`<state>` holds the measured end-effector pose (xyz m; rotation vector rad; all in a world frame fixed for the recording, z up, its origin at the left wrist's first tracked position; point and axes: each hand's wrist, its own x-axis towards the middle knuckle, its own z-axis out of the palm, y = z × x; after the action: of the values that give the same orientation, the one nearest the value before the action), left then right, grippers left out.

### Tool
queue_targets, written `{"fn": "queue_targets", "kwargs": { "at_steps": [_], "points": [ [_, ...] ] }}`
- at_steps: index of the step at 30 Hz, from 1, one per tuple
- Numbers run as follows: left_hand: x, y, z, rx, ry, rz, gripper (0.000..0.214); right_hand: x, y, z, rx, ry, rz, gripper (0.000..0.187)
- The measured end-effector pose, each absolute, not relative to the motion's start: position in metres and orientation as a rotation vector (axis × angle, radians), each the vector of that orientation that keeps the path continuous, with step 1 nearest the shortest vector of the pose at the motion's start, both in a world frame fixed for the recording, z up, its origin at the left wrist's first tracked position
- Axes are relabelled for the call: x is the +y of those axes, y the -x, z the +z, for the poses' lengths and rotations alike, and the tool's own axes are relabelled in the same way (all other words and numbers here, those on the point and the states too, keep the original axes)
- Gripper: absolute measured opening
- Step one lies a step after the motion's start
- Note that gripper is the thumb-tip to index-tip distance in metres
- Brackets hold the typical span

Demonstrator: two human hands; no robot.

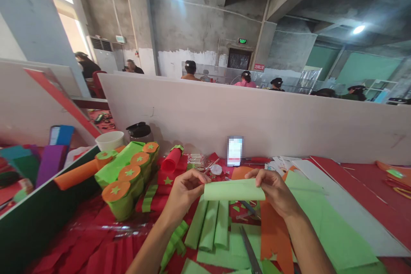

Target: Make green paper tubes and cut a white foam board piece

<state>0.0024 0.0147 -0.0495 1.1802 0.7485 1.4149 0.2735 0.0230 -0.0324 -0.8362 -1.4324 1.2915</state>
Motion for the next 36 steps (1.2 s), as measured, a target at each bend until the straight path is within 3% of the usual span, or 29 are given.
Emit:
{"fn": "queue_targets", "kwargs": {
  "at_steps": [8, 11, 23, 29, 36],
  "points": [
    [0.010, -0.006, -0.044, 0.713, -1.320, 1.182, 0.033, 0.018, -0.261, -0.024, -1.448, 0.833, 1.405, 0.027],
    [0.009, -0.010, -0.044, 0.727, -1.379, 1.099, 0.024, 0.018, -0.259, -0.026, -1.567, 0.869, 1.434, 0.034],
    [0.005, -0.007, -0.038, 0.696, -1.475, 0.851, 0.030, 0.015, -0.255, -0.031, -1.682, 1.067, 1.425, 0.024],
    [0.014, -0.006, -0.056, 0.797, -1.206, 0.907, 0.033, 0.021, -0.260, -0.030, -1.570, 1.106, 1.520, 0.019],
    [0.017, -0.003, -0.056, 0.926, -1.056, 0.950, 0.030, 0.026, -0.265, -0.031, -1.362, 1.169, 1.397, 0.033]
  ]
}}
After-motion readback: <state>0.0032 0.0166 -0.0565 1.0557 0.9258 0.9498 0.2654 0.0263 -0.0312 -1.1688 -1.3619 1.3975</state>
